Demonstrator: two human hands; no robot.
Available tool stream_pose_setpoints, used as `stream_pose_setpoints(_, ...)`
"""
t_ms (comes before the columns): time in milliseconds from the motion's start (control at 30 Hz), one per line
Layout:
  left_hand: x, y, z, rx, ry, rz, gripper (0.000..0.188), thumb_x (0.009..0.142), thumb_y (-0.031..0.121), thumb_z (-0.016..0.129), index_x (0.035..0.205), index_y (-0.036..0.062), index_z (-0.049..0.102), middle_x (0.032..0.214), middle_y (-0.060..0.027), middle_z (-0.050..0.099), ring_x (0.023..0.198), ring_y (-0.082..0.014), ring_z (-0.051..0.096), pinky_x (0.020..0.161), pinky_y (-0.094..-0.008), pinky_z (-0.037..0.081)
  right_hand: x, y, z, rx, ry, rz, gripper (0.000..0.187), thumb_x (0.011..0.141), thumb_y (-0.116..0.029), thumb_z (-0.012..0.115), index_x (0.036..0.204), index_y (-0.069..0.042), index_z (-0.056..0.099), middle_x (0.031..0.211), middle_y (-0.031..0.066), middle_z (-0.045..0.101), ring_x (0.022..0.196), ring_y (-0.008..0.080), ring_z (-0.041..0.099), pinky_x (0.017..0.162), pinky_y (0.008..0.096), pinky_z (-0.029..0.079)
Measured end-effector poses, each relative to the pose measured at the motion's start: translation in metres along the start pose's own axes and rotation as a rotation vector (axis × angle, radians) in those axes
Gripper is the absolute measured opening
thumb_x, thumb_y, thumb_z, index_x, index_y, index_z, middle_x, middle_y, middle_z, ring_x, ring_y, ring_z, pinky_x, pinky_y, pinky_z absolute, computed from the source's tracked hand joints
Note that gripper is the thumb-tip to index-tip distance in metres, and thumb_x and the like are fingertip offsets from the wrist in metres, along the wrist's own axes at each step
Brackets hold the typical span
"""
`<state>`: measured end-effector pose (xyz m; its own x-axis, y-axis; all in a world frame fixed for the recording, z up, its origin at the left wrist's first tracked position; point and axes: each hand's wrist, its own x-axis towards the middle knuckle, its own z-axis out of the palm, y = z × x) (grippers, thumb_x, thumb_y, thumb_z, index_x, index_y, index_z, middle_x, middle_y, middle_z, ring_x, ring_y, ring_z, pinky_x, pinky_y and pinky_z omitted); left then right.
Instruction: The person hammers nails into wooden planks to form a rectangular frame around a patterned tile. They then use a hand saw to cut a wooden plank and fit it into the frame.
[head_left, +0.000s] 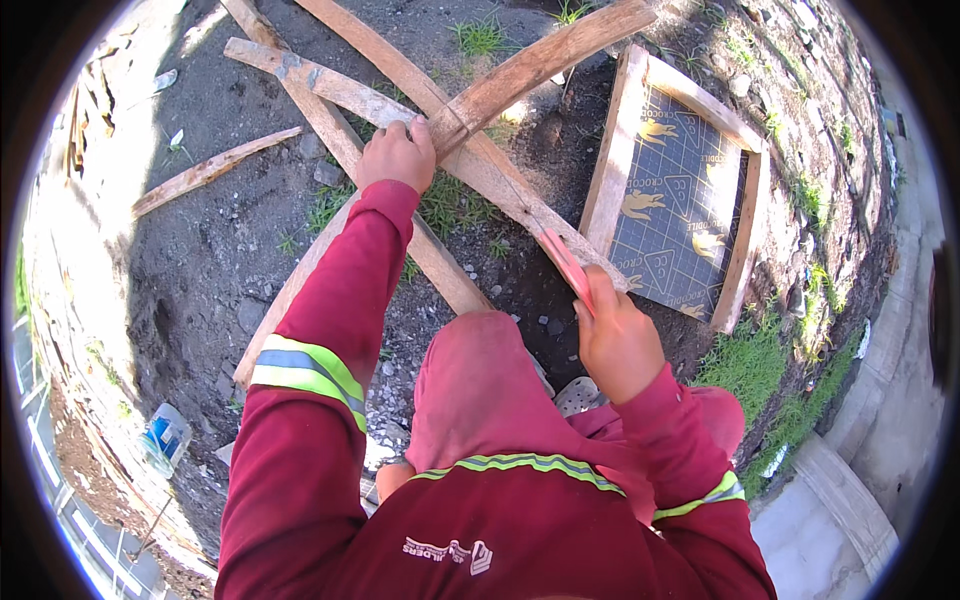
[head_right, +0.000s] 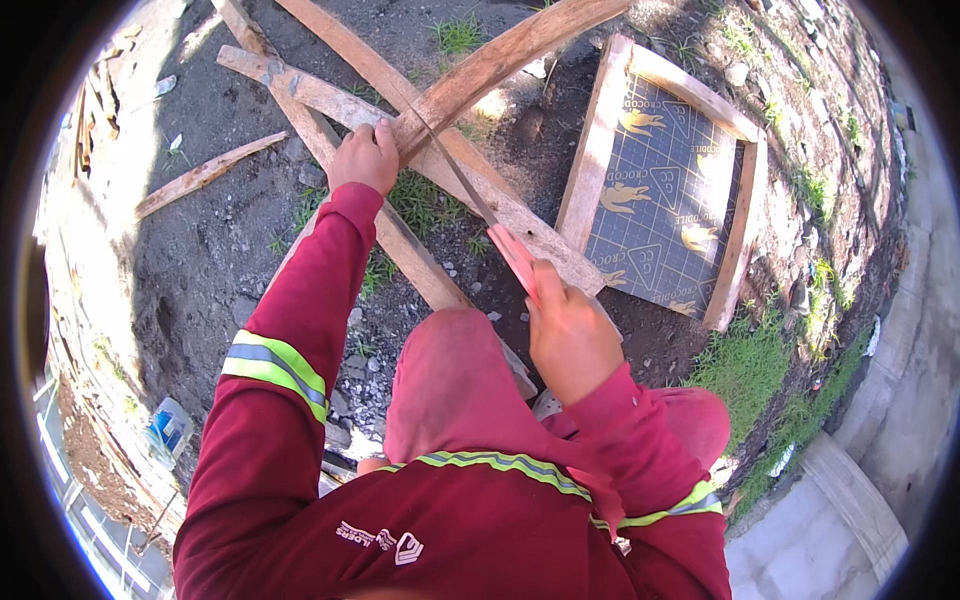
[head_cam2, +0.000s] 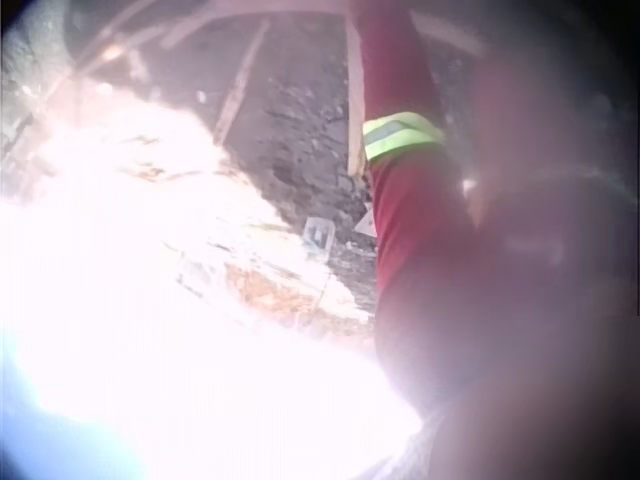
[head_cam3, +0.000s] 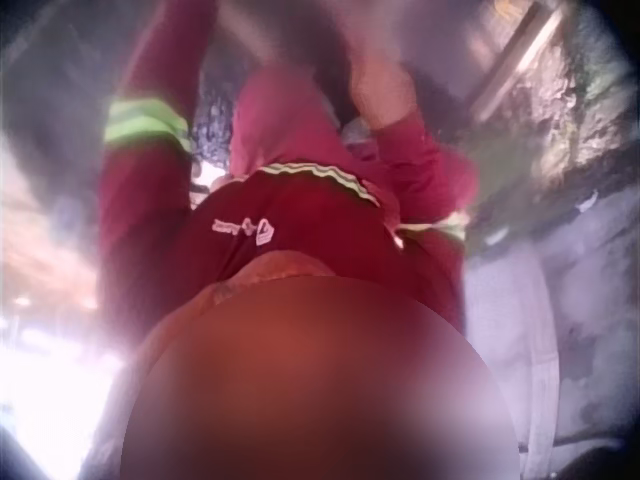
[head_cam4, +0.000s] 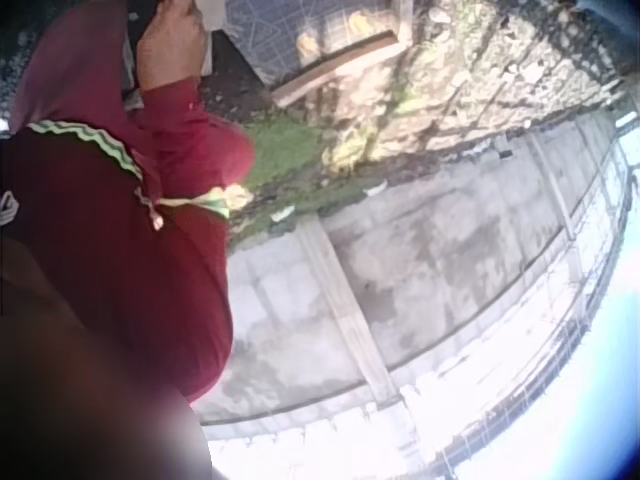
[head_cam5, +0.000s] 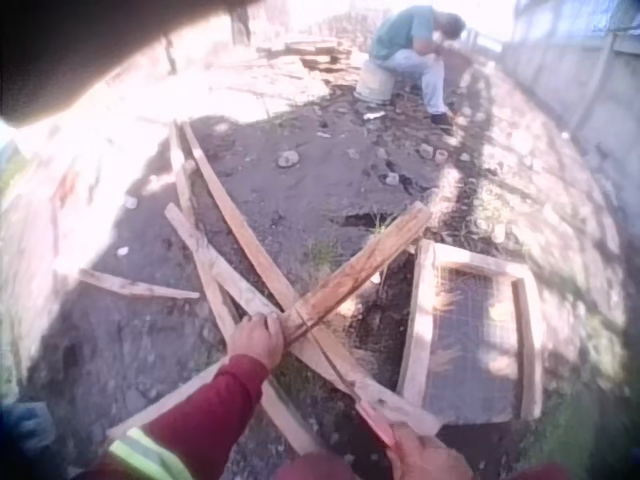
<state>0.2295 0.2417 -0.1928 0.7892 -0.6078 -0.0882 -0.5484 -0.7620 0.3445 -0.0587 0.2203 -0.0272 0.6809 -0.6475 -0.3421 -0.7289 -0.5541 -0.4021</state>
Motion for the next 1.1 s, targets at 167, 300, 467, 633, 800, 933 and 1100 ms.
stream_pose_setpoints(167,-0.002,0.006,-0.009,-0.025,0.003,-0.016,0.054,0.098,0.047,0.036,0.100,0.0025,0.067,0.103,-0.0245,0.065,0.099,-0.0408,0.062,0.088,-0.0497,0.048,0.088,0.002,0.052,0.135,0.118,-0.100,0.022,0.093,-0.014,0.055,0.110,-0.004,0.046,0.076,0.0269,0.063,0.072,0.0458,0.063,0.062,0.0515,0.051)
stream_pose_setpoints(300,-0.003,0.000,-0.003,-0.043,0.007,-0.009,0.053,0.098,0.046,0.037,0.099,0.0023,0.067,0.100,-0.0233,0.066,0.096,-0.0411,0.063,0.087,-0.0499,0.048,-0.037,0.037,0.021,0.119,0.169,-0.125,0.036,0.090,-0.012,0.060,0.123,-0.004,0.047,0.083,0.0248,0.064,0.073,0.0433,0.065,0.061,0.0494,0.054)
stream_pose_setpoints(467,-0.005,-0.001,0.001,-0.014,0.013,0.007,0.052,0.098,0.045,0.037,0.099,0.0028,0.067,0.099,-0.0231,0.066,0.096,-0.0404,0.063,0.086,-0.0501,0.048,-0.031,0.016,-0.003,0.026,0.082,-0.054,0.038,0.089,-0.013,0.061,0.124,-0.006,0.047,0.083,0.0243,0.064,0.071,0.0443,0.065,0.061,0.0493,0.054)
stream_pose_setpoints(633,-0.004,0.006,-0.011,-0.045,0.006,-0.015,0.052,0.098,0.045,0.037,0.099,0.0031,0.067,0.100,-0.0227,0.066,0.097,-0.0405,0.063,0.087,-0.0497,0.048,0.089,0.002,0.049,0.098,0.127,-0.130,0.021,0.094,-0.018,0.054,0.107,-0.004,0.047,0.076,0.0254,0.063,0.068,0.0448,0.063,0.059,0.0527,0.050)
stream_pose_setpoints(800,-0.002,0.000,-0.003,-0.034,0.023,0.005,0.051,0.099,0.045,0.036,0.097,0.0024,0.065,0.098,-0.0234,0.065,0.095,-0.0409,0.062,0.085,-0.0498,0.048,-0.042,0.027,0.006,0.126,0.146,-0.081,0.042,0.089,-0.013,0.060,0.127,-0.005,0.044,0.082,0.0245,0.063,0.070,0.0447,0.063,0.062,0.0505,0.052)
stream_pose_setpoints(933,-0.003,-0.001,0.002,-0.018,0.007,0.010,0.051,0.099,0.044,0.035,0.095,0.0016,0.064,0.097,-0.0241,0.064,0.094,-0.0418,0.062,0.084,-0.0502,0.048,-0.037,0.011,-0.010,0.062,0.060,-0.040,0.040,0.090,-0.015,0.060,0.126,-0.005,0.044,0.085,0.0254,0.063,0.071,0.0448,0.064,0.062,0.0507,0.053)
stream_pose_setpoints(1100,0.002,0.005,-0.012,-0.023,0.026,0.014,0.052,0.098,0.045,0.038,0.097,0.0019,0.067,0.099,-0.0241,0.065,0.094,-0.0409,0.063,0.085,-0.0501,0.048,0.089,-0.001,0.053,0.105,0.186,-0.172,0.023,0.093,-0.017,0.055,0.112,-0.005,0.046,0.073,0.0244,0.062,0.066,0.0437,0.063,0.059,0.0503,0.052)
